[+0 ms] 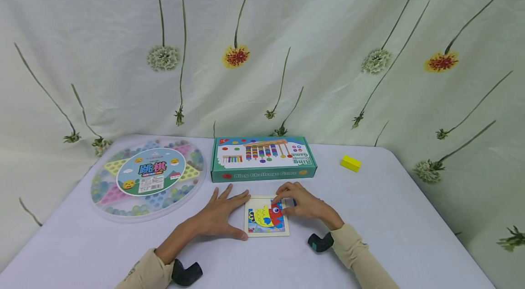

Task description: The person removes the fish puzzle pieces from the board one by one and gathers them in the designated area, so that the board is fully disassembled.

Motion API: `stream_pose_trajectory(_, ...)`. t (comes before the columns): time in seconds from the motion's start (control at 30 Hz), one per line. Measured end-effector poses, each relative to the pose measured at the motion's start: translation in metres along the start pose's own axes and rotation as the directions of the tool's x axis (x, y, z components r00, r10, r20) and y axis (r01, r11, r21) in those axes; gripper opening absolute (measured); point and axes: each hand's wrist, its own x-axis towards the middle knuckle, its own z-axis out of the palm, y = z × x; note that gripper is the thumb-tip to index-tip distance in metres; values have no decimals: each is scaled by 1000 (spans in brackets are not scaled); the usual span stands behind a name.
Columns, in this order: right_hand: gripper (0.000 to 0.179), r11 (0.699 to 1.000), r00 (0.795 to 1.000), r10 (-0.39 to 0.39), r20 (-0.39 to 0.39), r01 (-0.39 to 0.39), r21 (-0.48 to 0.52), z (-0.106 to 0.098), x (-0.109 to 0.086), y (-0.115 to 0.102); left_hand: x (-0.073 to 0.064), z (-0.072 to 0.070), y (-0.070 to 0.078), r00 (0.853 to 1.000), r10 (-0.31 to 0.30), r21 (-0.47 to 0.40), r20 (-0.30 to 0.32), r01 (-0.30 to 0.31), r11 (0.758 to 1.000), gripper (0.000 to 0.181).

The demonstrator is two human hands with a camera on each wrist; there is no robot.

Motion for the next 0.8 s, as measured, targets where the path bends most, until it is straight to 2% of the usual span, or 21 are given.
stream_pose_trajectory(0.23, 28, 1000, 1000, 5, -2, -5, 11, 0, 0, -1, 0, 1, 0, 1000, -6, 1, -2, 6, 1000, 100)
stream_pose_trajectory(0.5, 27, 997, 999, 50, -11, -49, 63, 0, -2, -7, 1, 0, -1, 1000, -12, 10, 2, 12, 1000, 101)
stream_pose_trajectory(0.8, 27, 997, 999, 25, -23, -23, 71, 1, -1, -3, 1, 0, 0, 1000, -15, 0, 1, 15, 1000, 100)
